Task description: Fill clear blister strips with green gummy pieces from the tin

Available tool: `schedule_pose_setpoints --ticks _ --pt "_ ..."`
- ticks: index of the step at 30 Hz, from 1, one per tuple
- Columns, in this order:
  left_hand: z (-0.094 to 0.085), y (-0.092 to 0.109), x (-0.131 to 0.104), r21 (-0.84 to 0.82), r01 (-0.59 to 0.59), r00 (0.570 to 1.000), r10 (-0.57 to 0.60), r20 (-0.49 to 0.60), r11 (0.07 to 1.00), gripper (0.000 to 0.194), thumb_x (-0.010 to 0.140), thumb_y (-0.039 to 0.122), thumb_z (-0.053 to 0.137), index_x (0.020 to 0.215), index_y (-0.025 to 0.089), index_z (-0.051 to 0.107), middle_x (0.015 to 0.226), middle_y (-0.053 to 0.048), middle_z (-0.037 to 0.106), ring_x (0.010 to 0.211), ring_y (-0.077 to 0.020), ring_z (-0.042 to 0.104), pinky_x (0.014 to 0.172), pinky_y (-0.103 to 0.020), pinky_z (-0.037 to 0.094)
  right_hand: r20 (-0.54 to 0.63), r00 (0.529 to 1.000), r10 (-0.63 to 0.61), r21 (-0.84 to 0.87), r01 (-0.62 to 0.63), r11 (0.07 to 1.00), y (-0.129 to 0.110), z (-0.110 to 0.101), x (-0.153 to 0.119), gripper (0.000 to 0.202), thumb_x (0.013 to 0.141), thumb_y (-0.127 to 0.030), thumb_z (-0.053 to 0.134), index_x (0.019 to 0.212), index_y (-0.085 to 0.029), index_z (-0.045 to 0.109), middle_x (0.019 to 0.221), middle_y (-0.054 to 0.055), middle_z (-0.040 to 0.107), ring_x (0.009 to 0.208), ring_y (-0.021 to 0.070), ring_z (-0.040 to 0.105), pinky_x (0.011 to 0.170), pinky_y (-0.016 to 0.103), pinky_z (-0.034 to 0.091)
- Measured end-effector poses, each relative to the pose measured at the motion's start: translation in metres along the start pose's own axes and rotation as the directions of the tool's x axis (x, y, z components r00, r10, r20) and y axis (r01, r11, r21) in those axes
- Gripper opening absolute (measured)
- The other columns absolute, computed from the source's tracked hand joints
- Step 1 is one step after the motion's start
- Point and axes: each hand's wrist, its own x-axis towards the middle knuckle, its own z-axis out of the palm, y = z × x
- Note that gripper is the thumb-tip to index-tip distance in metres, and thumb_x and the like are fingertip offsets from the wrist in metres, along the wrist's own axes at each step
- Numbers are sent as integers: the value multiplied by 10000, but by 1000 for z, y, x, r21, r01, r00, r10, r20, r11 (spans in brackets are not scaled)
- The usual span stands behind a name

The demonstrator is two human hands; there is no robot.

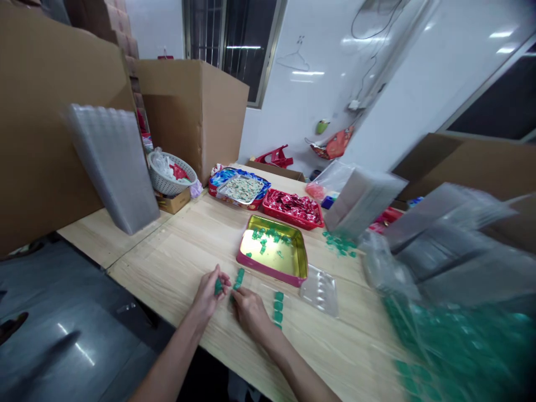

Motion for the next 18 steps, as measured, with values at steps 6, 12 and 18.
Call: schedule_pose_setpoints --ticks 6,12,18 --pt "-6 23 -29 -509 211 976 -156 150 834 588 855 543 269 738 75 605 639 -117 649 616 -182 617 655 -301 462 -196 979 57 171 -24 985 -9 -21 -5 276 790 -69 435 967 -184 613 908 71 634 780 173 599 692 256 452" --pt "4 5 -44 -528 281 952 -164 257 801 550 845 545 334 801 83 629 742 -111 667 736 -198 624 749 -321 454 -151 982 110 506 -19 863 -43 -45 4 231 737 -75 534 887 -201 656 809 26 645 747 152 582 678 246 457" --pt "9 -8 -53 -423 257 962 -189 197 869 402 769 496 529 781 110 639 715 -74 654 713 -177 603 670 -289 450 14 967 253 673 -196 713 -32 -27 3 187 677 -99 543 781 -171 680 661 9 642 587 134 566 551 229 429"
